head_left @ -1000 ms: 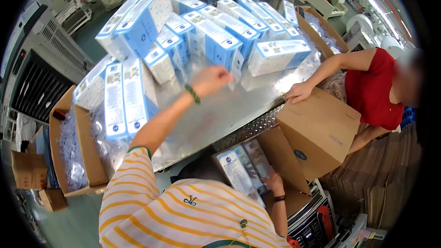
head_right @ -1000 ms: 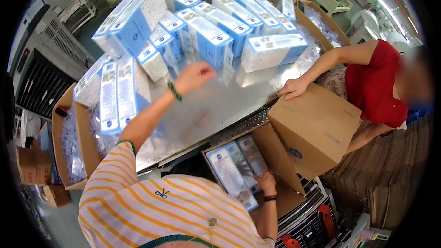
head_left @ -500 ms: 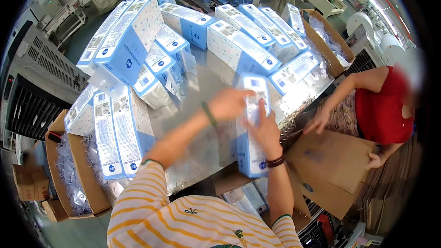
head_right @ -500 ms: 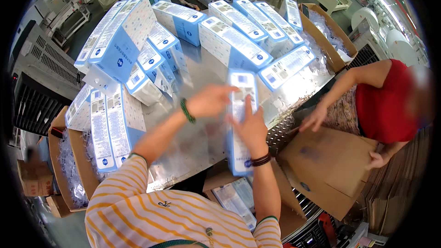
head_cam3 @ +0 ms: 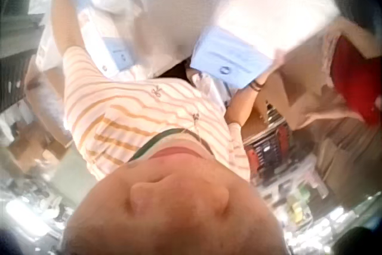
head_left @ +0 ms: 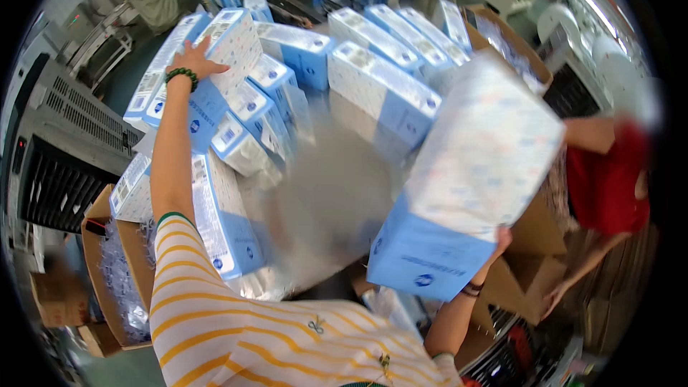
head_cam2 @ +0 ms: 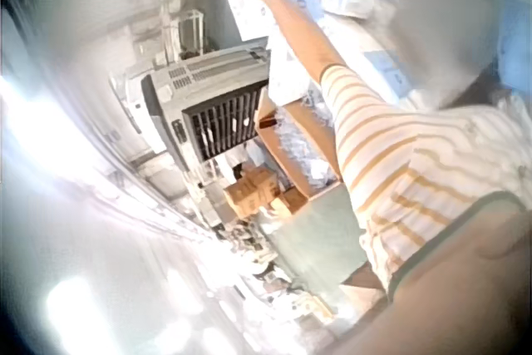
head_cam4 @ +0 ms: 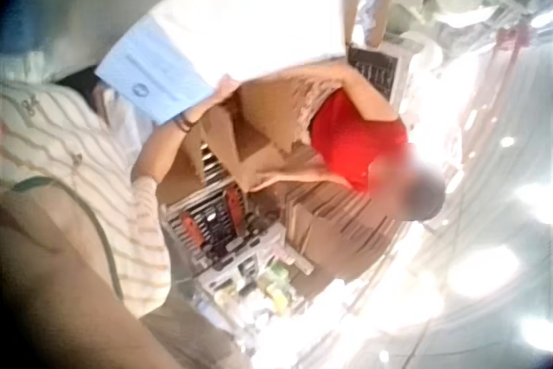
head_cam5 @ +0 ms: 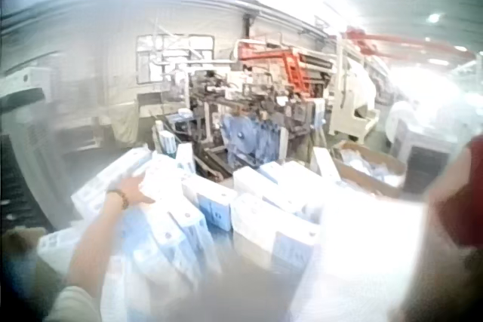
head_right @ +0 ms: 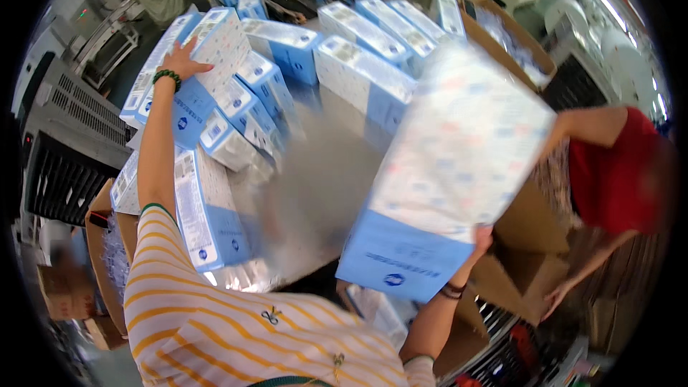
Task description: The person places blue and white rectangular packages into cardboard boxes and then pushes the boxes onto a conveyor belt.
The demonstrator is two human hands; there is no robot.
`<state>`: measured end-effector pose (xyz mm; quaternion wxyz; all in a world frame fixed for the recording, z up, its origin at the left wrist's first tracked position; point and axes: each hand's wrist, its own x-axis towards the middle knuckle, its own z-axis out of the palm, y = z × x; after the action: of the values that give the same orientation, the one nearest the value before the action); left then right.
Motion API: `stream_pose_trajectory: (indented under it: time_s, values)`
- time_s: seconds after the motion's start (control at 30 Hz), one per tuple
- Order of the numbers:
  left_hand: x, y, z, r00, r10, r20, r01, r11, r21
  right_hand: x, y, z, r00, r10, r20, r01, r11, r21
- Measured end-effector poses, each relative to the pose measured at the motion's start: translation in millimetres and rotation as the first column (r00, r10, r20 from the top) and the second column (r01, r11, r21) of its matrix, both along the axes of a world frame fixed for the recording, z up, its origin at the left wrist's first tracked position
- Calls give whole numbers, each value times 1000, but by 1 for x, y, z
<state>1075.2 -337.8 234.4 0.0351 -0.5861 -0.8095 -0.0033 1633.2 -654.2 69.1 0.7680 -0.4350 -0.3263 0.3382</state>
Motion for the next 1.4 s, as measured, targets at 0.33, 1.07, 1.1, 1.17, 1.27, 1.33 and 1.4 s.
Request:
stream_pose_trajectory:
  time_s: [0.33, 1.07, 1.1, 1.17, 1.27, 1.33, 1.4]
  values:
    - [177, -198, 29, 443, -883, 153, 385, 342, 857, 22, -212, 49, 860, -475, -183, 502, 853, 145]
    - [428, -427, -226, -400, -802, 443, 721, -574, -389, -24, -227, -45, 225, 352, 908, 554, 721, -417]
    - [438, -420, -203, -308, -795, 523, 786, -523, -331, -21, -222, -59, 164, 270, 949, 512, 799, -316]
    - [441, -394, -161, -95, -726, 681, 902, -352, -249, -16, -225, -68, 224, 282, 933, 581, 730, -360]
    - [432, -355, -273, -172, -915, 365, 973, -215, -81, -22, -279, -105, 112, 511, 852, 715, 554, -426]
    - [448, -364, -264, -172, -848, 502, 922, -318, -220, -22, -284, -113, 298, 529, 794, 686, 461, -564]
    - [469, -357, -226, -119, -671, 732, 889, -401, -223, -3, -282, -100, 549, 409, 729, 525, 510, -682]
